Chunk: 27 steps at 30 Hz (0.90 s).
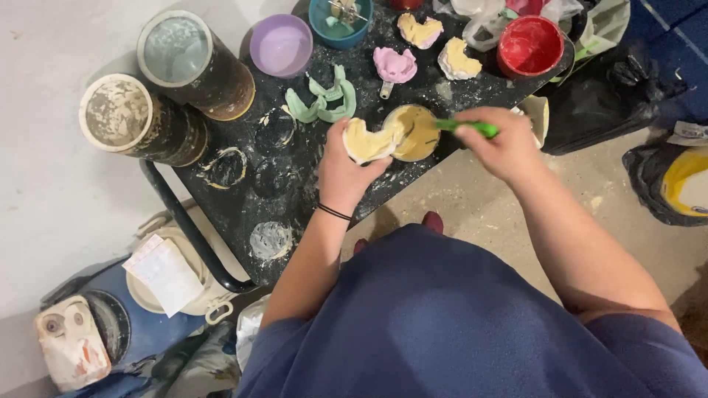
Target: Mixing dental plaster and filling various dental impression molds using a small spatula at a laboratory workbench.
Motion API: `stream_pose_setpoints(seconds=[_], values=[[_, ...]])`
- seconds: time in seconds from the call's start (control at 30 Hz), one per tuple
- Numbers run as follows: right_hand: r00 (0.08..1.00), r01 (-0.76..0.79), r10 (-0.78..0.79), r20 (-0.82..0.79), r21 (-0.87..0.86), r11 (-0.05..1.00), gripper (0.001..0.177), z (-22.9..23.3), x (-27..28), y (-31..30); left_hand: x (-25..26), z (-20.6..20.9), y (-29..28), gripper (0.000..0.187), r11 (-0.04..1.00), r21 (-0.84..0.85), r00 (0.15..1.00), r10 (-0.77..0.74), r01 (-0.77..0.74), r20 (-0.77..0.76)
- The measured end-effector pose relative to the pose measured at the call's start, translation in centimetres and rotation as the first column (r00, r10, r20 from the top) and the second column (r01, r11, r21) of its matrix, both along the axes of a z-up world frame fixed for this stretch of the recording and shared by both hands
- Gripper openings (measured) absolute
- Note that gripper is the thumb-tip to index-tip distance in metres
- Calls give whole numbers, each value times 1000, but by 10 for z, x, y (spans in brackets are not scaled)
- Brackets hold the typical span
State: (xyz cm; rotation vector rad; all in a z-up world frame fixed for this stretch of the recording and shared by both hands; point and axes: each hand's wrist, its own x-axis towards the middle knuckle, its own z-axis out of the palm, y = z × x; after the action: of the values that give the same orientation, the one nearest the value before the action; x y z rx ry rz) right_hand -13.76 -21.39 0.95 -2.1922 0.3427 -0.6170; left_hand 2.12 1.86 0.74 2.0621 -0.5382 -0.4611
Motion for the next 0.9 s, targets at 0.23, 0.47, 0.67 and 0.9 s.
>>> stream_pose_setpoints(seconds=[0.23,0.47,0.67,0.9], values=[[984,-142,93,-154,-349,926,18,-7,9,12,-9,-61,-15,100,950,-312,913,-104,-26,-394],[985,68,-27,-172,239,969,14,-33,-4,23,-7,-73,-23,94,896,-421,792,-156,-138,-590],[951,287,-258,-172,799,529,20,-82,-12,38,-2,-78,-19,96,882,-442,752,-180,-162,-634],[923,210,-351,-159,971,113,32,-110,-13,35,12,-68,-5,107,874,-474,872,-150,-103,-466]])
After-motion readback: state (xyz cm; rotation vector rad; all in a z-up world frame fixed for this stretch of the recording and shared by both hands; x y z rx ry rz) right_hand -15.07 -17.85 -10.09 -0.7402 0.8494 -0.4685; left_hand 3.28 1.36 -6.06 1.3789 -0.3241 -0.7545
